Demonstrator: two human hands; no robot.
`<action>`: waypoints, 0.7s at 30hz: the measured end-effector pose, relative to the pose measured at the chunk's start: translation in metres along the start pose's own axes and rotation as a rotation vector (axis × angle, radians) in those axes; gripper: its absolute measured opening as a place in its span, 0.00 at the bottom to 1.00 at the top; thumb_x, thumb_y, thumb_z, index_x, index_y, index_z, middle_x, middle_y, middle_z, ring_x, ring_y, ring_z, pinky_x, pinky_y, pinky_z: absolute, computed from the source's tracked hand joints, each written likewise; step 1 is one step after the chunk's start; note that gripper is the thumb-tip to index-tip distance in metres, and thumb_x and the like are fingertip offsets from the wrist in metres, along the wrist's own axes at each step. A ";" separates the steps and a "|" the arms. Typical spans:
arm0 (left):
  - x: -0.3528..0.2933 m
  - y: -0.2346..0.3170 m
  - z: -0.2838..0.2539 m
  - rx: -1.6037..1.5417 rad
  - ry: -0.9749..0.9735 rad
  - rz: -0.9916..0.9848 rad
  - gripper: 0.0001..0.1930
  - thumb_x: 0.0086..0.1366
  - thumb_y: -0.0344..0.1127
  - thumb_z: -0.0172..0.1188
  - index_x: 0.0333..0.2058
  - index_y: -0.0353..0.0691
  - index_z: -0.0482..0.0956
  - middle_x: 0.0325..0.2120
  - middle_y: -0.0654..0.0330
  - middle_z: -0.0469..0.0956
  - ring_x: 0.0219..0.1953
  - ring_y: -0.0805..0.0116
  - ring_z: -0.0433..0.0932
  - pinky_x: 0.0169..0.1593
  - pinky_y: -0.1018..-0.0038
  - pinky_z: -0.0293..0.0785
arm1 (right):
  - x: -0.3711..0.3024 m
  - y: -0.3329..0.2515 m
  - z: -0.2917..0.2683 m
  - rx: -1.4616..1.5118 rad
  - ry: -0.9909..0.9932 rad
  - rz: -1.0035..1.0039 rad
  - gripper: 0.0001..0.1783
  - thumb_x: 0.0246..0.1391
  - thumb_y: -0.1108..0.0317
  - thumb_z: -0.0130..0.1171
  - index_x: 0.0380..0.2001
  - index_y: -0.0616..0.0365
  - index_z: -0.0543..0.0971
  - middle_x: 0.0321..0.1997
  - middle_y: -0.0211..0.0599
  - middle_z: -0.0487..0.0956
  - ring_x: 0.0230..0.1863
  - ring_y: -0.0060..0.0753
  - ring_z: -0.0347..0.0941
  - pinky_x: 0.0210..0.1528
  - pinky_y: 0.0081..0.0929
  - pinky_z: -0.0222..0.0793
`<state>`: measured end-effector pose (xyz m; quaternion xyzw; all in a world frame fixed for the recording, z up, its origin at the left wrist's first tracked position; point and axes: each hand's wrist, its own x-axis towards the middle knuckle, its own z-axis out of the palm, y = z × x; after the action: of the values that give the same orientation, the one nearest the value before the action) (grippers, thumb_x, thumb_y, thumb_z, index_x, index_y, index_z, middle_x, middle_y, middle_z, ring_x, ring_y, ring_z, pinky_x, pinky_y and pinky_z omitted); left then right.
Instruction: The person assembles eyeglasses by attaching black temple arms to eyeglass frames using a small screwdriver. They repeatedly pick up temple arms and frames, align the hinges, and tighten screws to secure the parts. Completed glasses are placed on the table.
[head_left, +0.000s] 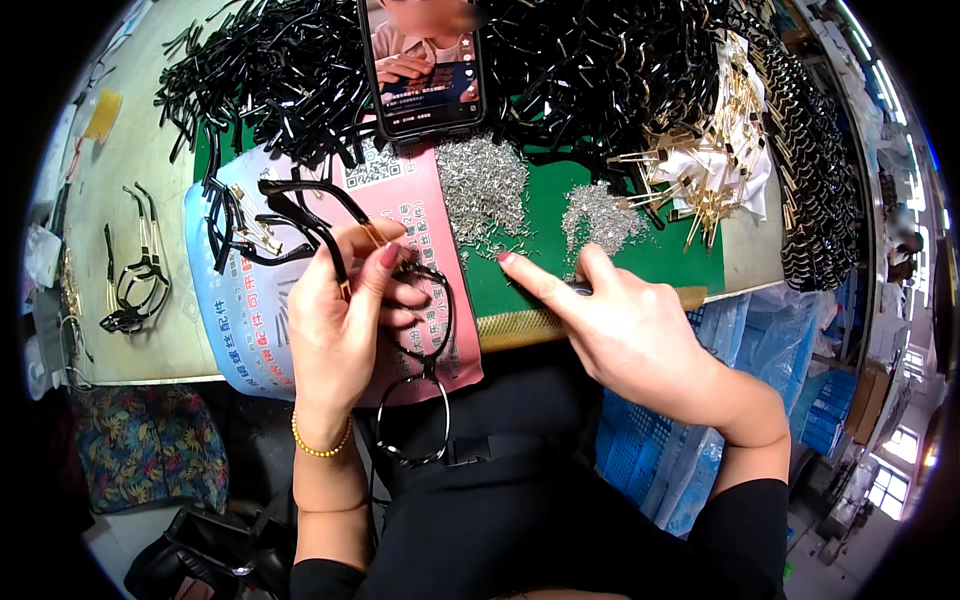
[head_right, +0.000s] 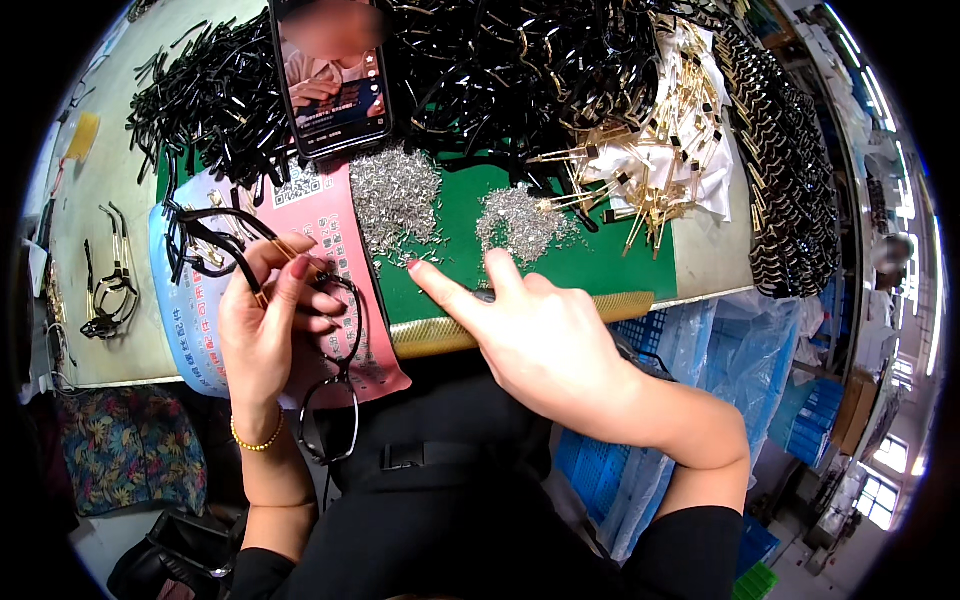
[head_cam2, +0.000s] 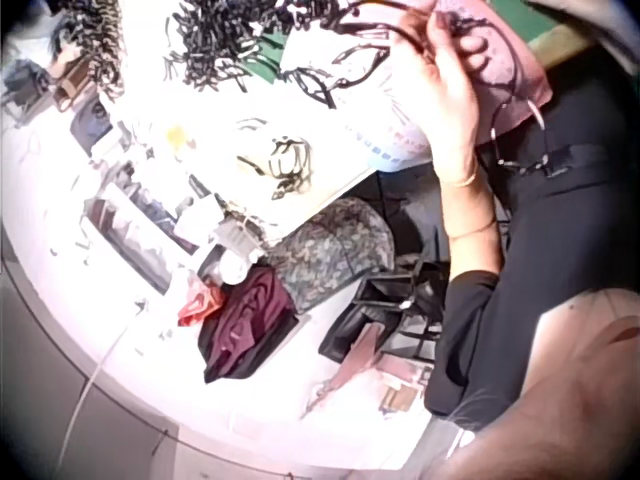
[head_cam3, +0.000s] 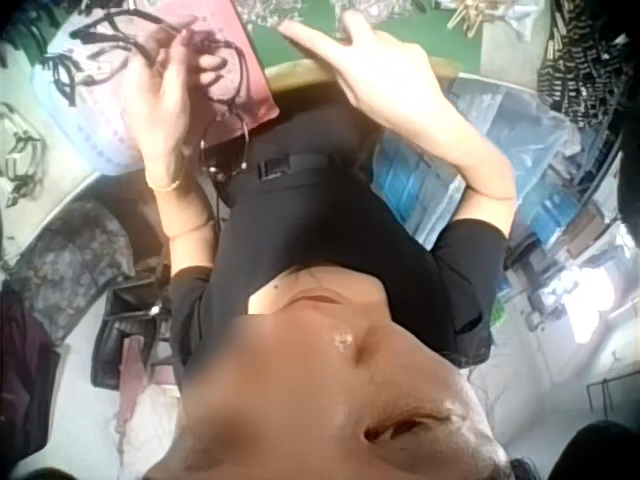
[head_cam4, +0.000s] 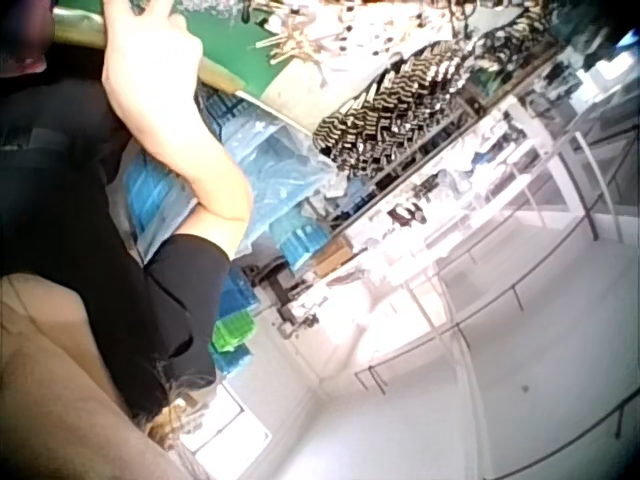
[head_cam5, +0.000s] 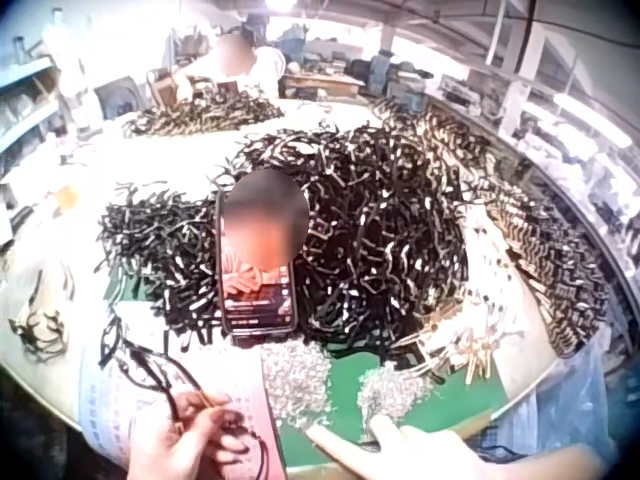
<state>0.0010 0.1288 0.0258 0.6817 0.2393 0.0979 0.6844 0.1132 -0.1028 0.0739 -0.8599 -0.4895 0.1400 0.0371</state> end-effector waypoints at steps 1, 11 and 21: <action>-0.003 -0.002 -0.002 -0.005 -0.016 0.009 0.12 0.77 0.31 0.53 0.52 0.30 0.75 0.38 0.57 0.82 0.31 0.75 0.84 0.32 0.82 0.82 | 0.001 0.001 -0.004 0.046 0.005 -0.002 0.38 0.58 0.70 0.61 0.71 0.30 0.69 0.36 0.40 0.71 0.26 0.42 0.77 0.25 0.36 0.77; -0.004 -0.005 -0.002 -0.022 -0.104 0.051 0.07 0.74 0.26 0.56 0.47 0.31 0.75 0.43 0.57 0.83 0.33 0.76 0.85 0.31 0.84 0.82 | 0.021 -0.016 -0.011 0.151 -0.131 -0.220 0.36 0.52 0.71 0.60 0.67 0.38 0.72 0.41 0.47 0.74 0.31 0.44 0.81 0.24 0.35 0.76; -0.003 -0.002 0.000 0.176 -0.149 0.150 0.05 0.76 0.26 0.53 0.45 0.32 0.77 0.38 0.59 0.84 0.28 0.80 0.79 0.28 0.85 0.77 | 0.028 -0.013 -0.009 0.138 -0.111 -0.232 0.35 0.50 0.72 0.60 0.64 0.41 0.75 0.42 0.47 0.75 0.30 0.43 0.80 0.25 0.36 0.77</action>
<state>-0.0019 0.1269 0.0247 0.7606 0.1436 0.0765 0.6285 0.1189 -0.0716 0.0796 -0.7839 -0.5762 0.2152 0.0848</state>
